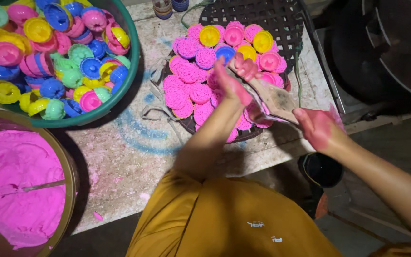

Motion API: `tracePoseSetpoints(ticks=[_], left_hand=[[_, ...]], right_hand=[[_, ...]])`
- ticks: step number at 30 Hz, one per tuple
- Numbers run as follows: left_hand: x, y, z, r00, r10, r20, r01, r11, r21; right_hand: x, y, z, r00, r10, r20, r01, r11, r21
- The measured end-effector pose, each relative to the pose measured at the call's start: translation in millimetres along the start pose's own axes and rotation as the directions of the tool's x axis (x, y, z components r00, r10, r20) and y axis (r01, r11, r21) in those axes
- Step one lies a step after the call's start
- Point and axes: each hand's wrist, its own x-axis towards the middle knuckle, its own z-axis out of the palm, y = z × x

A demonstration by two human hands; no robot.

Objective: The person fills colorful plastic molds with pink paste using a manual plunger tool. They repeatedly load the plunger, press paste into each mold cavity, and arrange the filled molds in a basket.

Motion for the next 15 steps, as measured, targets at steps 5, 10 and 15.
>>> tracePoseSetpoints(ticks=[5,10,15], left_hand=[[12.7,-9.4,5.5,1.0,0.013,-0.003,-0.013,1.0,-0.028],[14.0,-7.5,6.6,1.0,0.019,0.013,-0.02,1.0,0.012],[12.7,-23.8,21.3,1.0,0.031,-0.004,-0.031,0.999,0.033]], right_hand=[[-0.3,0.3,-6.1,0.981,-0.139,-0.134,0.133,0.989,-0.058],[-3.4,2.9,3.6,0.991,-0.085,-0.105,0.066,0.982,-0.177],[-0.5,24.4,-2.4,0.971,-0.164,-0.172,0.159,0.986,-0.043]])
